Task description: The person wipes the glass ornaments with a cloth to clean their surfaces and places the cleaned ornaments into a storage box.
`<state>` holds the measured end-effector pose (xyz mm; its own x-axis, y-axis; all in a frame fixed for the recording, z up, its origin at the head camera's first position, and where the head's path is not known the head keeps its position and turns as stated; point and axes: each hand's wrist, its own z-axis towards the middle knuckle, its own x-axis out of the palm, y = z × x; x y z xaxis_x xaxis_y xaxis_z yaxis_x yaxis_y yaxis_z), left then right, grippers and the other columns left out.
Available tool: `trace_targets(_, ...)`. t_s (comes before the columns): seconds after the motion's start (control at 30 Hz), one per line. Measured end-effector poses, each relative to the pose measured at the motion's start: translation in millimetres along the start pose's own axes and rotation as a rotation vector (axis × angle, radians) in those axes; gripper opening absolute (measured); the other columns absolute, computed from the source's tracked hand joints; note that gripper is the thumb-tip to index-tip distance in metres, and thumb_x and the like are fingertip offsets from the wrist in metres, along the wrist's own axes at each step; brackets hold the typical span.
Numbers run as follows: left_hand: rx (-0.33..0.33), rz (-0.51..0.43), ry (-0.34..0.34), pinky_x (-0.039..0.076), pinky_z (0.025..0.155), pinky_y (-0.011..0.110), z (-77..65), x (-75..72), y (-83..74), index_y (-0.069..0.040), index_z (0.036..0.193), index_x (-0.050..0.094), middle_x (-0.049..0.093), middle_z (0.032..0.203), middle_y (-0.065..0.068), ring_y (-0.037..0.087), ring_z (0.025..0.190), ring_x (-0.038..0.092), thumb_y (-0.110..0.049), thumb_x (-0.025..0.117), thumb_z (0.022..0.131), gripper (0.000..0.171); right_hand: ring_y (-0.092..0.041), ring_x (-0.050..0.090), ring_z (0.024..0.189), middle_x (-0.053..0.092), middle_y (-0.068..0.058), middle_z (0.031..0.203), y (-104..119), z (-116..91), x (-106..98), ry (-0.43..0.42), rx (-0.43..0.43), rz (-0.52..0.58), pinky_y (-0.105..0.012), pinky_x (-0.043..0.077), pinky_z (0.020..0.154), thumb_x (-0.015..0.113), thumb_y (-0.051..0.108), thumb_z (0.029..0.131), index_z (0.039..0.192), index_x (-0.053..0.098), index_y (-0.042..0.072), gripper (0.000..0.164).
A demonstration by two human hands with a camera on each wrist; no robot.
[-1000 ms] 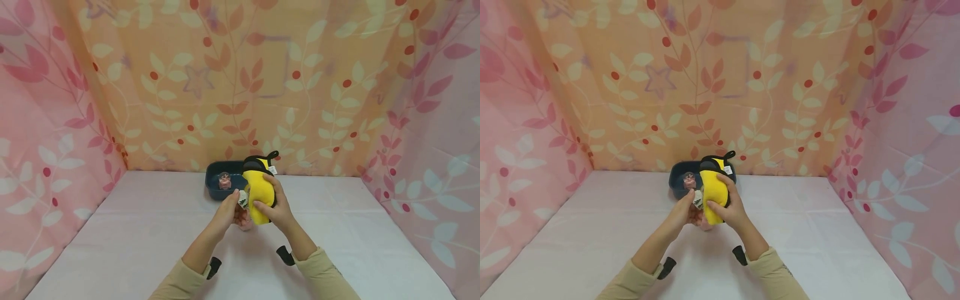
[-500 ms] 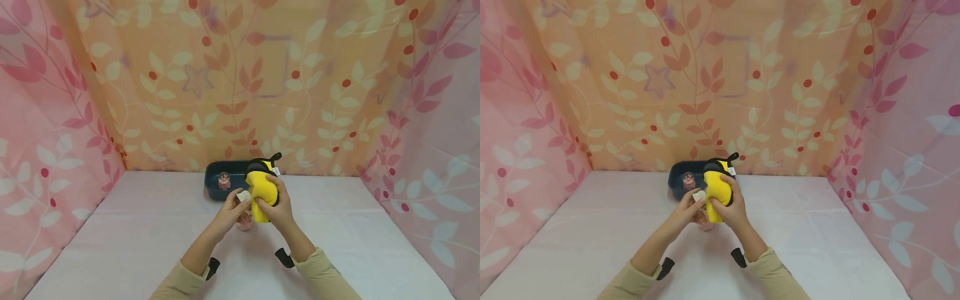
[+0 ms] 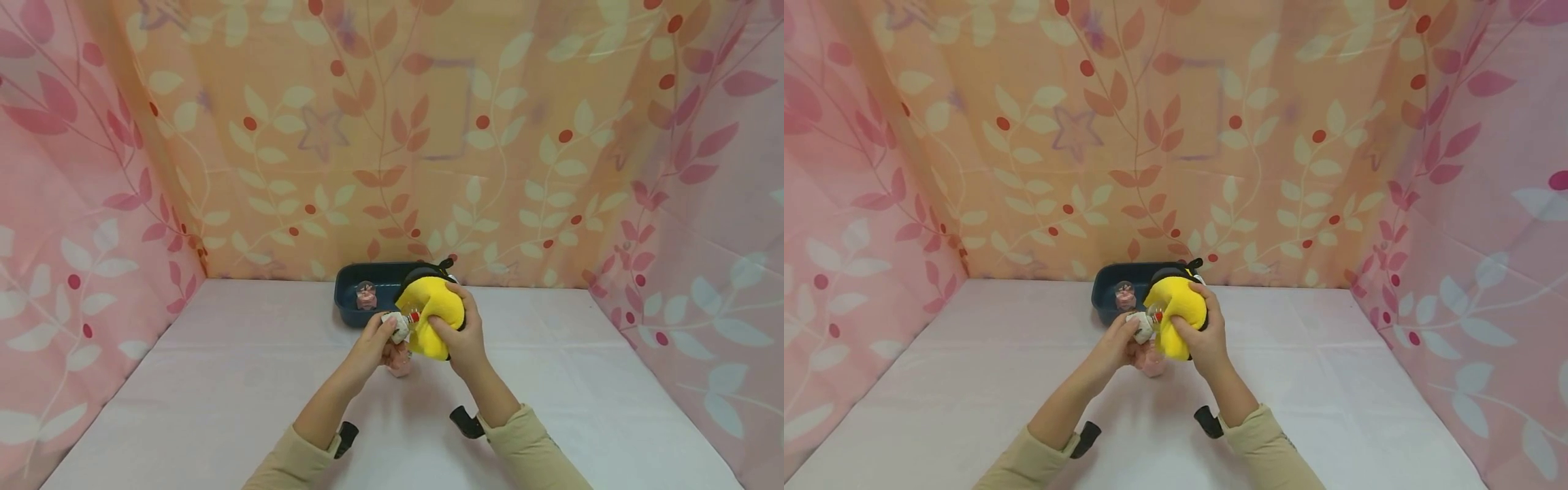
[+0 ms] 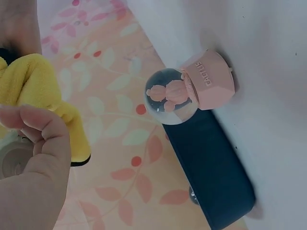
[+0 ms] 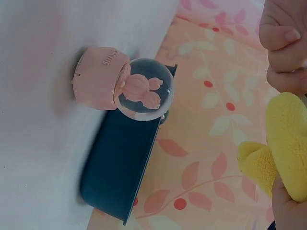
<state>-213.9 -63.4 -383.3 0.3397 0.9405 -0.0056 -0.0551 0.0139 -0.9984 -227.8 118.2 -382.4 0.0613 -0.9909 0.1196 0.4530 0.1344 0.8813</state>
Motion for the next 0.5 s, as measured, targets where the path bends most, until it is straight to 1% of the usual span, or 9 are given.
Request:
trace_targets(0.1,0.001,-0.012,0.021,0.048,0.060,0.023,-0.1,-1.2,-0.5,0.001,0.122,0.036,0.056,0.083,0.010,0.011,0.060,0.050,-0.037,0.030,0.107,0.042,-0.022,0.048,0.098,0.043,-0.008,0.117,-0.8,1.2,-0.2,-0.019,0.035,0.051,-0.027,0.048,0.080,0.059,-0.010,0.080,0.133,0.040,0.002,0.058)
trace_targets(0.23,0.021,-0.045,0.079,0.049,0.058,0.022,0.2,-3.2,-0.7,0.002,0.113,0.043,0.056,0.080,0.013,0.012,0.058,0.050,-0.041,0.026,0.107,0.047,-0.020,0.049,0.098,0.044,-0.007,0.116,-2.8,3.1,-0.8,-0.058,0.095,0.130,-0.027,0.048,0.081,0.057,-0.009,0.082,0.130,0.045,0.012,0.054)
trace_targets(0.3,0.027,-0.061,0.106,0.049,0.058,0.023,0.1,-4.3,-0.5,0.003,0.110,0.045,0.056,0.079,0.012,0.012,0.057,0.050,-0.043,0.024,0.107,0.051,-0.019,0.050,0.098,0.045,-0.006,0.116,-3.4,3.5,-0.5,-0.073,0.121,0.169,-0.027,0.048,0.081,0.056,-0.008,0.084,0.129,0.046,0.017,0.052)
trace_targets(0.4,0.032,-0.079,0.135,0.049,0.059,0.023,-0.4,-5.9,0.5,0.003,0.111,0.045,0.055,0.078,0.009,0.012,0.058,0.049,-0.045,0.023,0.106,0.053,-0.019,0.050,0.098,0.045,-0.006,0.116,-4.3,3.5,0.1,-0.083,0.158,0.218,-0.027,0.049,0.082,0.055,-0.007,0.086,0.129,0.045,0.017,0.050)
trace_targets(0.5,0.024,-0.094,0.140,0.048,0.060,0.024,-1.8,-6.7,1.1,0.003,0.115,0.043,0.055,0.079,0.007,0.012,0.060,0.050,-0.046,0.021,0.106,0.054,-0.018,0.050,0.099,0.045,-0.005,0.118,-5.0,3.1,0.7,-0.102,0.219,0.242,-0.027,0.049,0.083,0.054,-0.005,0.087,0.132,0.043,0.015,0.050)
